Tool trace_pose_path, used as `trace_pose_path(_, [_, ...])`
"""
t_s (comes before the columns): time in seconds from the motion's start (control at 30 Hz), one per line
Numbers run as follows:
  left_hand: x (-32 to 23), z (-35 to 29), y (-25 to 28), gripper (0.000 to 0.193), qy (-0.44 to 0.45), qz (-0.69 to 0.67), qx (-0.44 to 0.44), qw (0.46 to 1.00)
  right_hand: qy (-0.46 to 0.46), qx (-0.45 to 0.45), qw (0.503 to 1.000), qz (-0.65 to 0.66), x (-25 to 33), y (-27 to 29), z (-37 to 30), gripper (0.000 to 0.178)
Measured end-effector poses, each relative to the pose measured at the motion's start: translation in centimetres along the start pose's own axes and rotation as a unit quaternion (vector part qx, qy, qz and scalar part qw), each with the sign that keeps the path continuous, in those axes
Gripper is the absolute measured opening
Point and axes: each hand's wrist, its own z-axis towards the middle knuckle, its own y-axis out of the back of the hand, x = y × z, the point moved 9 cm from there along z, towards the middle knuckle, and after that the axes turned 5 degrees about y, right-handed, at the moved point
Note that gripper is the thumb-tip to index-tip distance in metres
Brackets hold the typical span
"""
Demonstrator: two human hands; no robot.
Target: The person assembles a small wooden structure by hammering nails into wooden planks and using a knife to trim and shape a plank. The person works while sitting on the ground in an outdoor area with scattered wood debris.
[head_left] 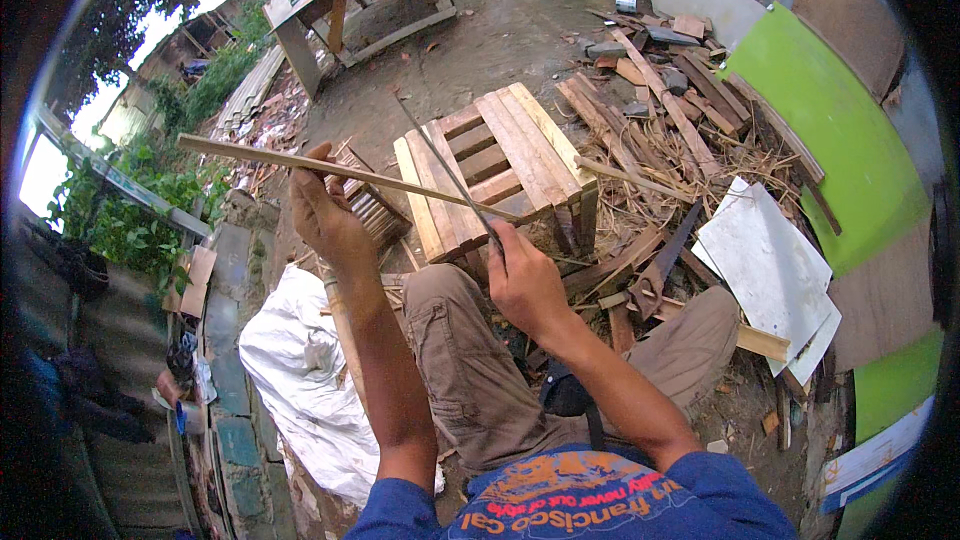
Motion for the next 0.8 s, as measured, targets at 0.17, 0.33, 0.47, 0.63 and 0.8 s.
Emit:
trace_pose_path(0.17, [-2.5, -1.4, 0.4, 0.027, -0.055, 0.104, -0.016, 0.993, 0.004, 0.024, 1.0, 0.007, 1.0, -1.5, 0.4, 0.033])
trace_pose_path(0.33, [-2.9, -2.2, 1.4, 0.013, -0.056, 0.162, -0.025, 0.985, -0.002, 0.042, 0.999, -0.01, 0.7, -2.3, 0.7, 0.036])
trace_pose_path(0.47, [-5.0, -3.6, 0.3, 0.011, -0.046, 0.183, -0.038, 0.981, 0.063, 0.023, 0.997, 0.036, 5.7, -1.9, 1.8, 0.041])
trace_pose_path(0.63, [-4.8, -4.3, 1.7, 0.012, -0.047, 0.193, -0.064, 0.978, 0.054, 0.062, 0.997, -0.011, 7.0, -3.0, 2.1, 0.041])
trace_pose_path(0.8, [-4.7, -4.7, 3.1, 0.011, -0.009, 0.17, -0.099, 0.98, -0.073, 0.113, 0.986, -0.101, -6.9, -5.1, -0.5, 0.037])
